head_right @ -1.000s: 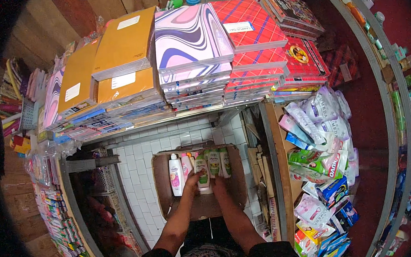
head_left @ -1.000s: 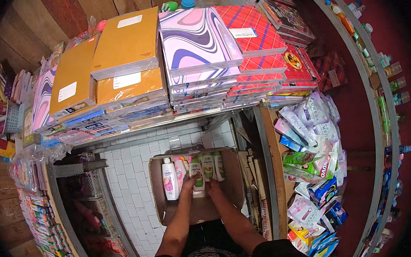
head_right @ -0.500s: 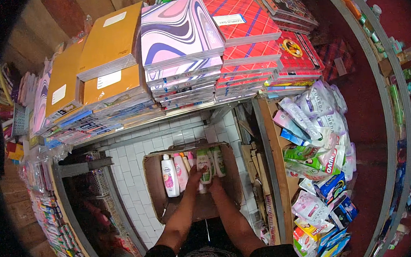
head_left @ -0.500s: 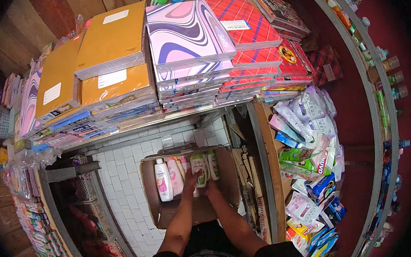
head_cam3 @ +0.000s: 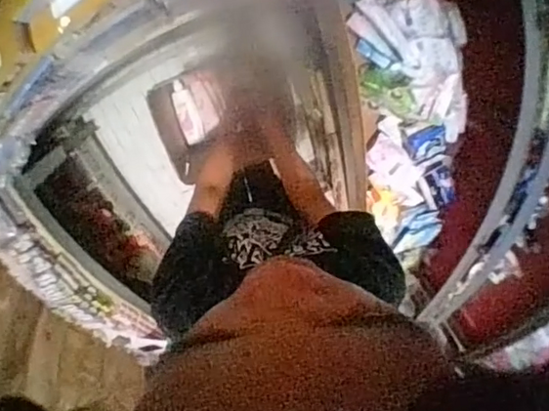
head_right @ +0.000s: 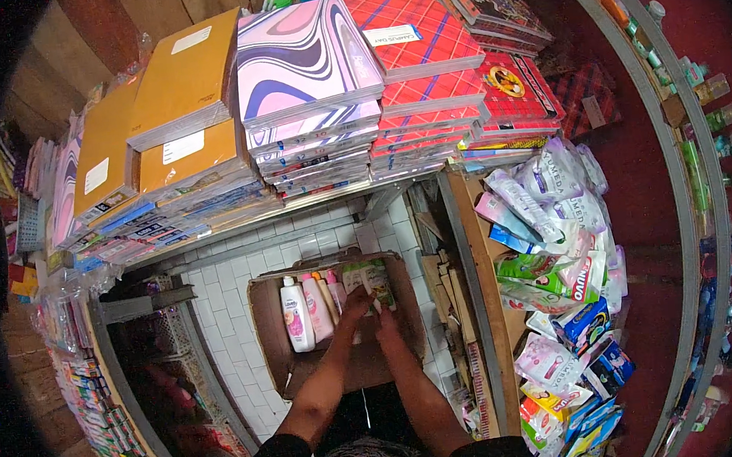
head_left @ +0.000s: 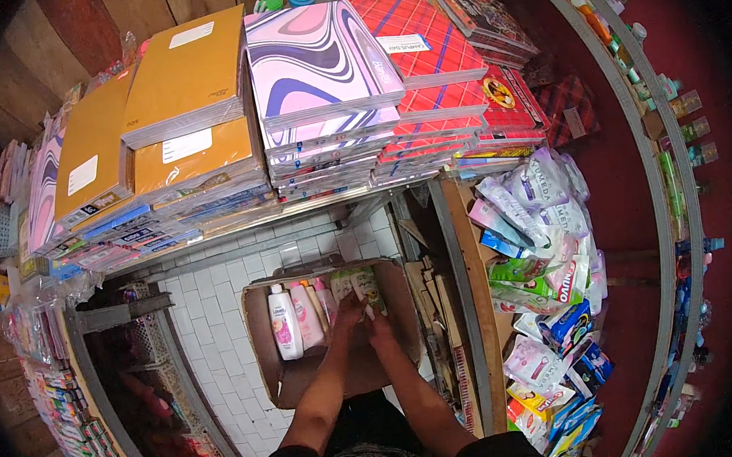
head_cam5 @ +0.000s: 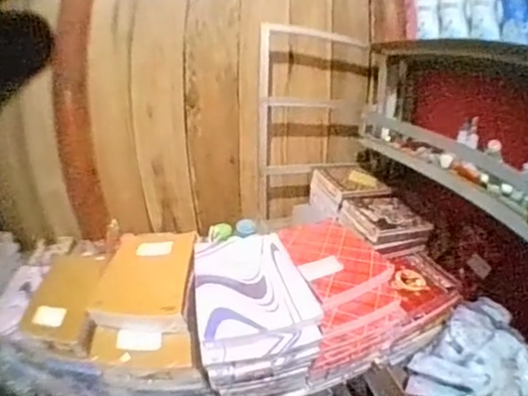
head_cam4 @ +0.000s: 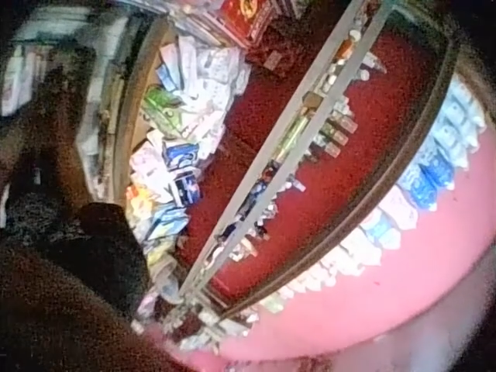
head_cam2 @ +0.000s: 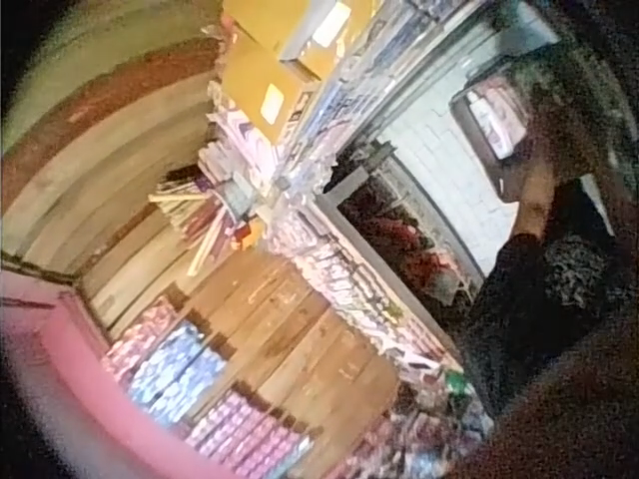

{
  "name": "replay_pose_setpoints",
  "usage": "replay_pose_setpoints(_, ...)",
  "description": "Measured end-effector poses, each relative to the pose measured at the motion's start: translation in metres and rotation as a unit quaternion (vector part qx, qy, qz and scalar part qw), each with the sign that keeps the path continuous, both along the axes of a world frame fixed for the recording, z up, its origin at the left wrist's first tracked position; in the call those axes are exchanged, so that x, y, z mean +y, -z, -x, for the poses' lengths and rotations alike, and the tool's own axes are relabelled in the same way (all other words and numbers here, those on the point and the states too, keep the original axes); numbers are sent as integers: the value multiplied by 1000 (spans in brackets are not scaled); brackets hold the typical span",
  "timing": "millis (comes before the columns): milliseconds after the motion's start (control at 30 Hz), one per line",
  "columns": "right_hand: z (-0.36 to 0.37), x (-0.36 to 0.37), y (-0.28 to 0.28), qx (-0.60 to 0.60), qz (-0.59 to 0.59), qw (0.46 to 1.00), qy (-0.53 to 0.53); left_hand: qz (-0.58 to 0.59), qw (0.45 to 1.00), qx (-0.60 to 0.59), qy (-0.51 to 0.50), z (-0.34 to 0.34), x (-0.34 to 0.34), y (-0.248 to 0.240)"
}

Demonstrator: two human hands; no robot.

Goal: Removing various bottles of lotion and shampoo from a shelf and placing them into a cardboard box.

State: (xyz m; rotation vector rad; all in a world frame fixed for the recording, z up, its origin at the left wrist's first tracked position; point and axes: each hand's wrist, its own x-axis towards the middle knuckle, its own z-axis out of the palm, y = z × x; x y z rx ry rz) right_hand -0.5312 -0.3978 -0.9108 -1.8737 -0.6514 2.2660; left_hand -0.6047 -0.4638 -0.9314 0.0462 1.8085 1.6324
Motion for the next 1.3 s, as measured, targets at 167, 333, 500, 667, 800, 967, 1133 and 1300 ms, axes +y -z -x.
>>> replay_pose_setpoints(167, -129, 147, 171, -110, -398, 854, -317, -128, 989, -13, 70, -35, 123, -32)
replay_pose_setpoints(333, -94, 35, 163, 41, -114, 976, -180, -14, 997, 67, 44, -16, 45, 3)
replay_pose_setpoints(500, -56, 26, 97, 138, 94, 986, 5, 67, 995, 47, 56, -12, 49, 17)
replay_pose_setpoints(667, -63, 54, 87, 60, 48, 997, 12, 31, 998, 32, 45, -39, 63, 26)
replay_pose_setpoints(800, -46, 44, 67, 40, 121, 992, -14, 10, 997, -79, 1, -46, 35, 44)
replay_pose_setpoints(967, -44, 21, 57, 4, 215, 976, -43, 52, 994, -98, 1, -57, 4, 56)
replay_pose_setpoints(1133, -67, 36, 57, 56, 144, 978, -138, 73, 988, -138, 24, -56, 19, 23)
replay_pose_setpoints(1300, -40, -2, -18, -27, 124, 978, -167, 132, 990, 8, 38, -45, -31, 52)
